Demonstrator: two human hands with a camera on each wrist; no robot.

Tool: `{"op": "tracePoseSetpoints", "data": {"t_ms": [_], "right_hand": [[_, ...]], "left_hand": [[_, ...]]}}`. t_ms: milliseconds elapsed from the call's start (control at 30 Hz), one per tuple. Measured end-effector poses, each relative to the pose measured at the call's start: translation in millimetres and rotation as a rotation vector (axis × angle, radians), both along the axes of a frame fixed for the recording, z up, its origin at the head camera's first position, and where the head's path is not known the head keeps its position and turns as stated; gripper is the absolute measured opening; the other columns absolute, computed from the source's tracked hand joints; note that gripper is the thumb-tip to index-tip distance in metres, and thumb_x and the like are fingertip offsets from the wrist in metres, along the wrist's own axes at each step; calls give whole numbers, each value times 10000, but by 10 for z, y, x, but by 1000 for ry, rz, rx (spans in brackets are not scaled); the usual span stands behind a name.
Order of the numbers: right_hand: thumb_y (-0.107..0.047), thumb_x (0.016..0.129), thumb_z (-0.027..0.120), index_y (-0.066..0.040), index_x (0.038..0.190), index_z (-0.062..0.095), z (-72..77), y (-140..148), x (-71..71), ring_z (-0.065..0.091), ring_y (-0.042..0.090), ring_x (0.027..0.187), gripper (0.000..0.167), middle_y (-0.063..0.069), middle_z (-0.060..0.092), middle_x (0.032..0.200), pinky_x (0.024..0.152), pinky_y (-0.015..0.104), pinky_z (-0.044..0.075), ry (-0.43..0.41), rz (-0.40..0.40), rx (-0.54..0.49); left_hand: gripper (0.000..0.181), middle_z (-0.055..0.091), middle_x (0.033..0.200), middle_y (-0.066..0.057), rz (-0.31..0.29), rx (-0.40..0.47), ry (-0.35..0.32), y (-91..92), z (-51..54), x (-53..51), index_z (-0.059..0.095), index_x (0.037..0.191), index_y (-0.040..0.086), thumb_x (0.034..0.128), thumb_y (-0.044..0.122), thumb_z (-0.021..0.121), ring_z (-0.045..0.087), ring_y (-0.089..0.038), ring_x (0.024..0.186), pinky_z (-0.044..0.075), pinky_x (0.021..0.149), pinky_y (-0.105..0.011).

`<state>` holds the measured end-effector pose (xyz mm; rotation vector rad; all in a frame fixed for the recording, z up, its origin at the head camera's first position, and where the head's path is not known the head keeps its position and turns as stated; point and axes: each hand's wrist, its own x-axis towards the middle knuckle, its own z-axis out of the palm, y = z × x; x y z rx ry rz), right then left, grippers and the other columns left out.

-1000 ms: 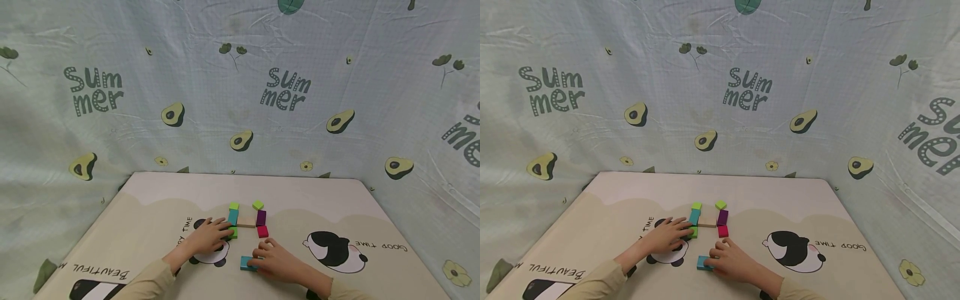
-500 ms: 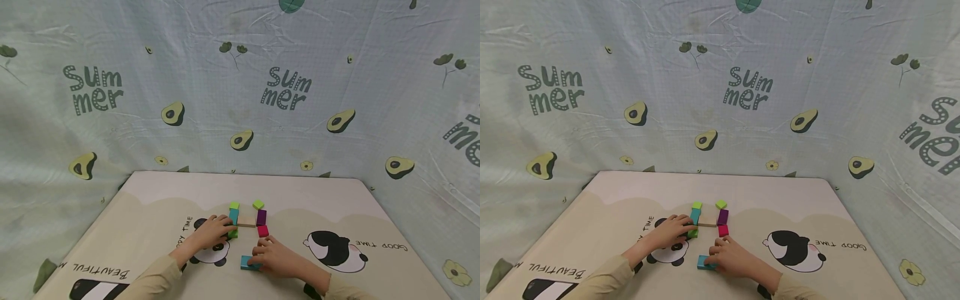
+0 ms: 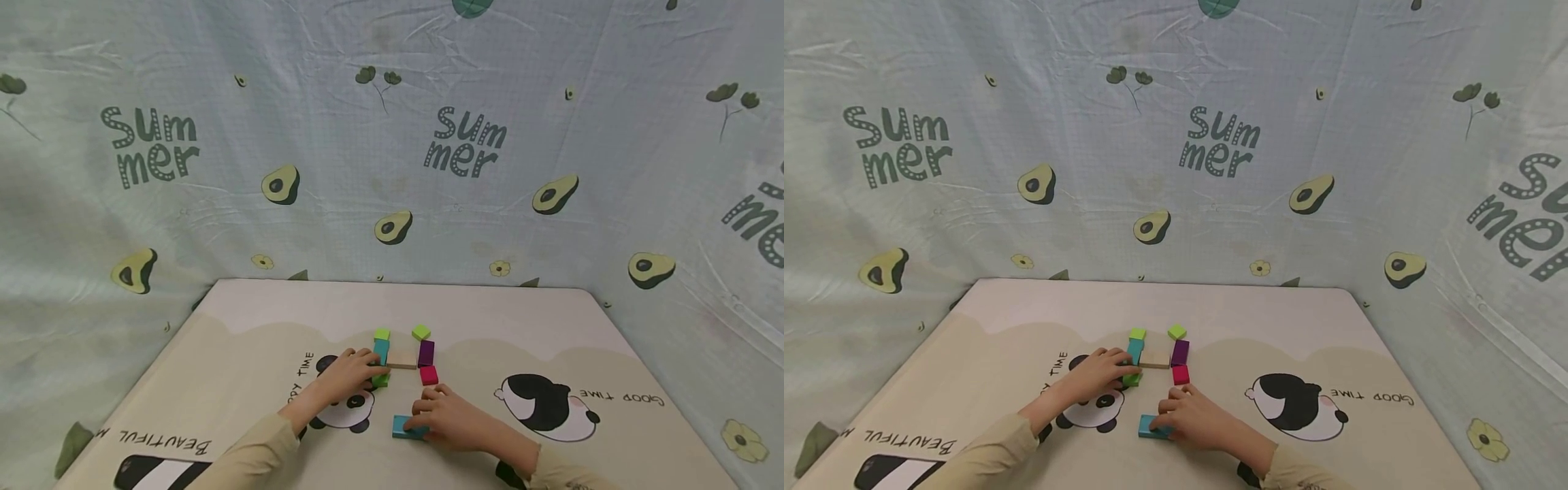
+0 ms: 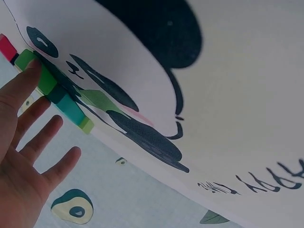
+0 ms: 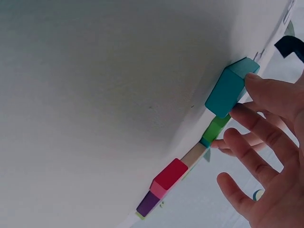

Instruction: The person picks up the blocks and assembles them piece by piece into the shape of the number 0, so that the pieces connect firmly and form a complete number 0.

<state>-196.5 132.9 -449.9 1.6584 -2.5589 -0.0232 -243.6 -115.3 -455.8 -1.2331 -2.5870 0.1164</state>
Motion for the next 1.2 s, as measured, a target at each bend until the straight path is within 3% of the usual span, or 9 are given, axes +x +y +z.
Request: {"op": "tracePoseSetpoints", "data": {"t_ms": [367,700,1000,1200], "right_hand": [[-273,780,671,-339,1083,598,6,1,-4,419,46,847,318,-123,591,978,795,260,372,-2,0,-4],[-280,778,672,-335,1090,595,-37,22,-3,419,41,841,327,-123,597,975,781,253,371,10,12,-27],[-284,768,681,-336,1081,599,-56,24,-1,428,47,861,328,-127,597,965,788,258,367,40,16,-42],[-276,774,675,-335,1077,603,-53,23,-8,430,48,864,317,-126,598,962,783,259,361,38,9,-40]], "left_hand": [[387,577,1020,25,13,-41,7,10,45,-24,629,1077,249,707,305,725,531,-134,919,452,725,-314],[303,600,1018,54,-34,-37,30,6,56,-16,640,1026,222,734,284,696,518,-141,986,448,759,-303],[324,593,1056,79,-75,-52,70,-18,17,2,610,1054,254,741,294,682,500,-117,979,431,765,-292],[305,612,1031,95,-86,-51,63,-34,47,48,613,1024,242,733,317,665,509,-106,952,423,767,-284]]}}
